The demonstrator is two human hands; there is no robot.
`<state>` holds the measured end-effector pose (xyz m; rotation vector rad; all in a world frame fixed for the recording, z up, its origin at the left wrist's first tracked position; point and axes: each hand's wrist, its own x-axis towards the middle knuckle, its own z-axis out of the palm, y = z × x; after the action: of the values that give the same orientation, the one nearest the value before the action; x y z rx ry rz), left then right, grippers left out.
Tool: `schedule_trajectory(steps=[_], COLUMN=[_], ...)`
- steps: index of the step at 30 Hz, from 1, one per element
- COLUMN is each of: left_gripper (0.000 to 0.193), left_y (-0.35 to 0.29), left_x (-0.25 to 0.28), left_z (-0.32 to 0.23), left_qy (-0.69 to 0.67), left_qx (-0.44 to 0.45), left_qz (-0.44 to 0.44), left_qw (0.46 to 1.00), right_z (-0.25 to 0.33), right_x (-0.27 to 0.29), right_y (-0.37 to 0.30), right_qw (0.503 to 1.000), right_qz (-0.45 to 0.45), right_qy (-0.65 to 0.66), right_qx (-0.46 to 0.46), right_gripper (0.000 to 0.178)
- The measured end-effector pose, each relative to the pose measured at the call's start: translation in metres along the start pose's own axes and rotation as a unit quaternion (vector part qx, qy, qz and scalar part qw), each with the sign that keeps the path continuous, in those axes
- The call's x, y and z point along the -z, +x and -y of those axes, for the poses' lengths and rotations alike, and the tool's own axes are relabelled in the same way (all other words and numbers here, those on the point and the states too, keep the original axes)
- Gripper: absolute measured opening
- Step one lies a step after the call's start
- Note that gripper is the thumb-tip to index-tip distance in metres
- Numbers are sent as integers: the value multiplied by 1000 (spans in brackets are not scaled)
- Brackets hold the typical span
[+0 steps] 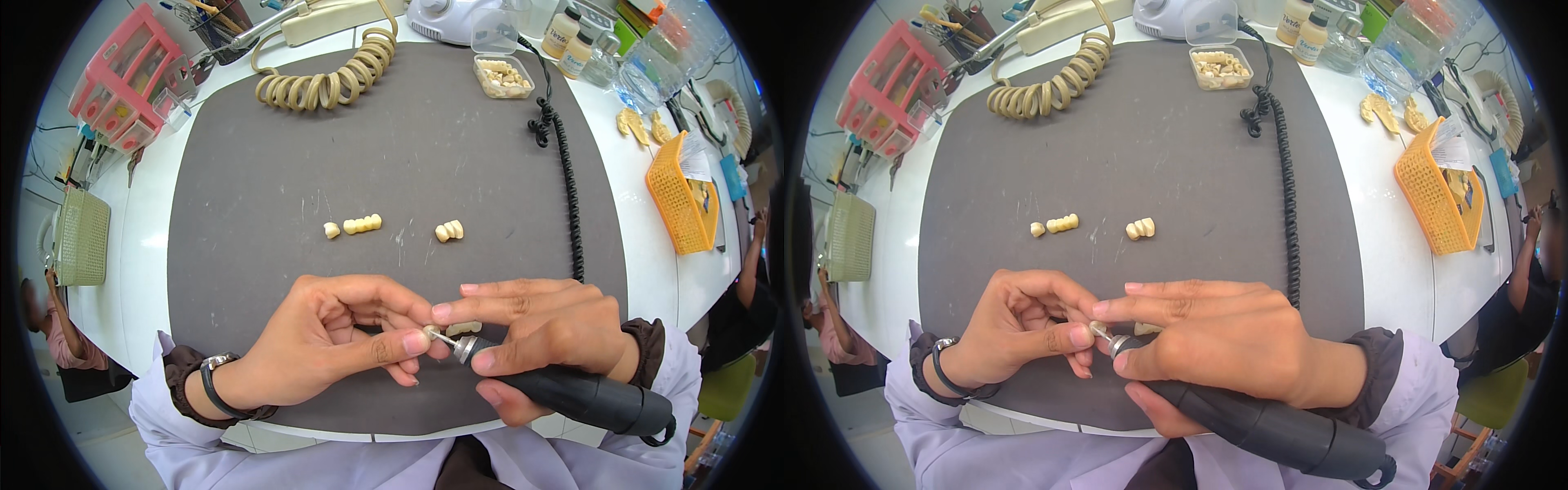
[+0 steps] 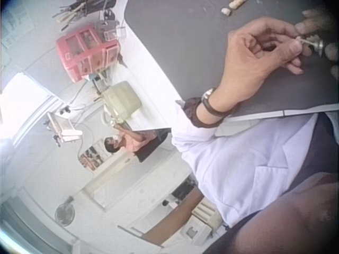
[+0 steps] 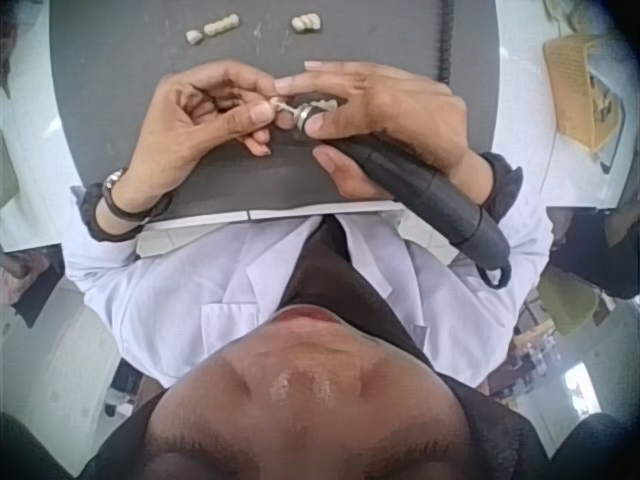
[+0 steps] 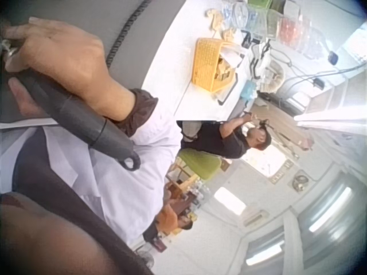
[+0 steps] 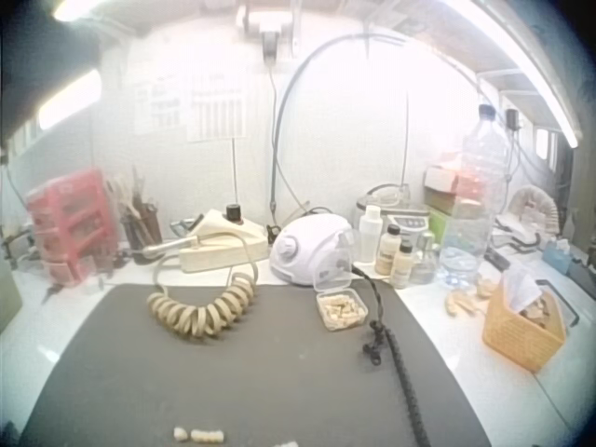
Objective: The person uses a rotary tool to polish a dental bridge by hand, moving the bridge against the rotating tip to finish the prosthetic surfaces.
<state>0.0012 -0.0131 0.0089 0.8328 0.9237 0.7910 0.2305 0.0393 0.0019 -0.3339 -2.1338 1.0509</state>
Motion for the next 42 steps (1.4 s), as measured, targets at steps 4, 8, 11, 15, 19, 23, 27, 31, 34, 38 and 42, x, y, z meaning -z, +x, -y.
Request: schedule_trajectory(steps=[4, 8, 11, 15, 19, 23, 27, 31, 34, 38, 42], left_gripper=[20, 20, 20, 19, 19, 22, 21, 21, 21, 21, 21], left_y=[0, 0, 0, 0, 0, -2, -2, -2, -2, -2, -1], left_x=[1, 0, 0, 1, 1, 5, 6, 5, 5, 5, 5], left_z=[1, 1, 0, 1, 1, 2, 3, 3, 3, 3, 4], left_qy=[2, -2, -4, 2, 14, 23, 25, 31, 28, 27, 31], left_qx=[-1, 0, -1, -6, -12, -8, -10, -12, -15, -15, -18], left_qz=[3, 2, 5, 5, 9, 39, 41, 42, 42, 42, 41], left_qw=[1000, 1000, 1000, 1000, 1000, 999, 999, 999, 999, 999, 999], right_z=[1, -1, 1, 0, 2, 3, 2, 2, 2, 1, 1], right_x=[1, 0, 1, 1, 0, 0, -2, -1, -1, -1, 1], right_y=[1, 0, 0, 0, 0, 0, -1, -1, 0, 0, 0], right_qw=[1000, 1000, 1000, 1000, 1000, 1000, 1000, 1000, 1000, 1000, 1000], right_qz=[8, 0, 0, 4, 4, 8, 5, 8, 10, 6, 10], right_qy=[-2, 3, 3, 5, -4, -16, -16, -6, 1, 3, 12], right_qx=[7, 4, 4, 6, 4, 11, 16, 13, 11, 13, 11], right_gripper=[13, 13, 13, 13, 14, 14, 13, 13, 12, 12, 11])
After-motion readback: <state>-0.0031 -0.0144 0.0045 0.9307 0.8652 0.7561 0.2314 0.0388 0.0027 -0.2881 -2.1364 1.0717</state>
